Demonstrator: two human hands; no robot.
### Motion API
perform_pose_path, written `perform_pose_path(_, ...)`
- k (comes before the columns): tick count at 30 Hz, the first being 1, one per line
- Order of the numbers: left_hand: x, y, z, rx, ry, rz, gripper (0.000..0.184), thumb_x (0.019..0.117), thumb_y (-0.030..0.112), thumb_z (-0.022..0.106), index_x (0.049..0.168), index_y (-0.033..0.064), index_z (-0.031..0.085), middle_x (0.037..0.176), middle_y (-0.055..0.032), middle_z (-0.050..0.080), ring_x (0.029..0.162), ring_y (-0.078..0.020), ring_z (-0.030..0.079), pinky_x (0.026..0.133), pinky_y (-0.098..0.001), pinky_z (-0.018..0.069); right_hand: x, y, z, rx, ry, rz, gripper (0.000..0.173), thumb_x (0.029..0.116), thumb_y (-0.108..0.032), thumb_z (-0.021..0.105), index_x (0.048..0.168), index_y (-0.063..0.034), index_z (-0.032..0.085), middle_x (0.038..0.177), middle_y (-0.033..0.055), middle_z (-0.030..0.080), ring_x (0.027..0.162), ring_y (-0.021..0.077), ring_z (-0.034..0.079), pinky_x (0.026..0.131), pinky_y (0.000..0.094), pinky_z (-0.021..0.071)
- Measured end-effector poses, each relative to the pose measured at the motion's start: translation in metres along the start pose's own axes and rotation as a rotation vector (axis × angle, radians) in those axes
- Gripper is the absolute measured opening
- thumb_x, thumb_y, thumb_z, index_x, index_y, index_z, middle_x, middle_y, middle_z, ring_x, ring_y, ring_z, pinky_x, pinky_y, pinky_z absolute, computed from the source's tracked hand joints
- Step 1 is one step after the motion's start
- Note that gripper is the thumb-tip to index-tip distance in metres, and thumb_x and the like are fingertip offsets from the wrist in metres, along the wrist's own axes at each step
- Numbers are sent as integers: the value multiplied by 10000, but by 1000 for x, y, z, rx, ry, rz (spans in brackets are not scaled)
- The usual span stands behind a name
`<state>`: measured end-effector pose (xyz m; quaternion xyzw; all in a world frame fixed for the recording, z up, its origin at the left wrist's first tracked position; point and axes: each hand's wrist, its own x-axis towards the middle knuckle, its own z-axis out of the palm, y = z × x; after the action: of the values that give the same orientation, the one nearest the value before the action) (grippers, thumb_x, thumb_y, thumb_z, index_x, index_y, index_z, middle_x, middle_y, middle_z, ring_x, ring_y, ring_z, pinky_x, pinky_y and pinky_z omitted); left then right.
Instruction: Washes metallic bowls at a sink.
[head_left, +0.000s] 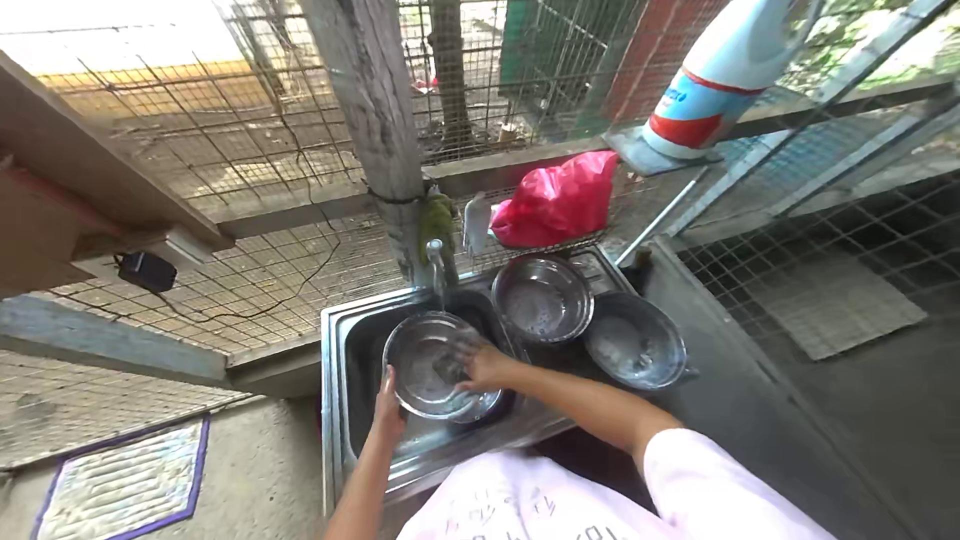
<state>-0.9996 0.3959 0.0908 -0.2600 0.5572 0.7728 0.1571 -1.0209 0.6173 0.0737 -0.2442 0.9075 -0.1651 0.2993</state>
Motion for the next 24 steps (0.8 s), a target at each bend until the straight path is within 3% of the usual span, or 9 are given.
perform_pose_path(1,-9,-3,11,17,-21,-13,517,1130,383,265,1513,57,384,1337,-166,602,1138,-194,635,939,-400,546,1,7,-7,-43,24,14,740,1038,-554,484,1472,45,494,1705,175,189,1594,363,70,1274,582,2)
perform_pose_path(3,-23,-8,36,25,-79,-6,522,1135,374,226,1523,47,349,1310,-168,608,1101,-178,647,912,-368,559,0,4,-15,4,91,-3,709,1043,-525,496,1456,51,509,1704,195,173,1586,401,80,1270,592,55)
perform_pose_path(5,-29,-7,59,33,-108,48,537,1137,369,195,1522,27,345,1326,-173,600,1117,-176,647,932,-358,556,-7,-7,-21,131,186,-125,583,1046,-413,553,1394,55,577,1635,233,336,1538,427,252,1251,579,192)
perform_pose_path(8,-38,0,94,113,-34,147,559,1137,363,194,1524,-18,328,1391,-201,539,1179,-177,597,993,-353,506,-39,-15,-39,245,223,-304,327,1031,-172,571,1168,111,664,1306,299,622,1295,443,549,1156,549,355)
perform_pose_path(11,-46,6,134,175,-53,216,579,1138,335,212,1604,-7,180,1626,-230,296,1450,-236,405,1180,-397,349,-87,6,-67,312,228,-235,289,996,-144,609,1077,129,658,1055,301,673,1051,430,649,967,570,469)
perform_pose_path(16,-16,-6,206,370,-120,263,567,1129,263,338,1601,-21,202,1639,-241,274,1503,-286,326,1220,-430,286,-176,81,-92,416,556,-81,318,873,-146,713,1046,121,702,1000,273,712,954,353,694,894,512,533)
perform_pose_path(18,7,-18,224,472,-141,287,560,1107,213,433,1563,-70,271,1581,-303,343,1464,-360,373,1190,-481,327,-211,116,-94,515,629,62,308,837,-111,730,1024,129,683,1009,258,691,948,295,659,885,457,519)
perform_pose_path(21,41,-40,228,608,-136,406,465,1040,137,554,1426,-112,484,1400,-346,514,1324,-420,503,1110,-520,409,-245,165,-78,616,642,327,438,833,-37,725,1219,124,594,1190,292,633,1101,339,619,977,469,493)
perform_pose_path(24,58,-60,203,698,-73,527,402,1056,157,530,1382,-75,571,1369,-320,554,1274,-389,557,1091,-471,446,-243,196,-42,586,571,591,713,896,-117,724,1529,-27,409,1390,293,575,1281,417,579,1087,552,450)
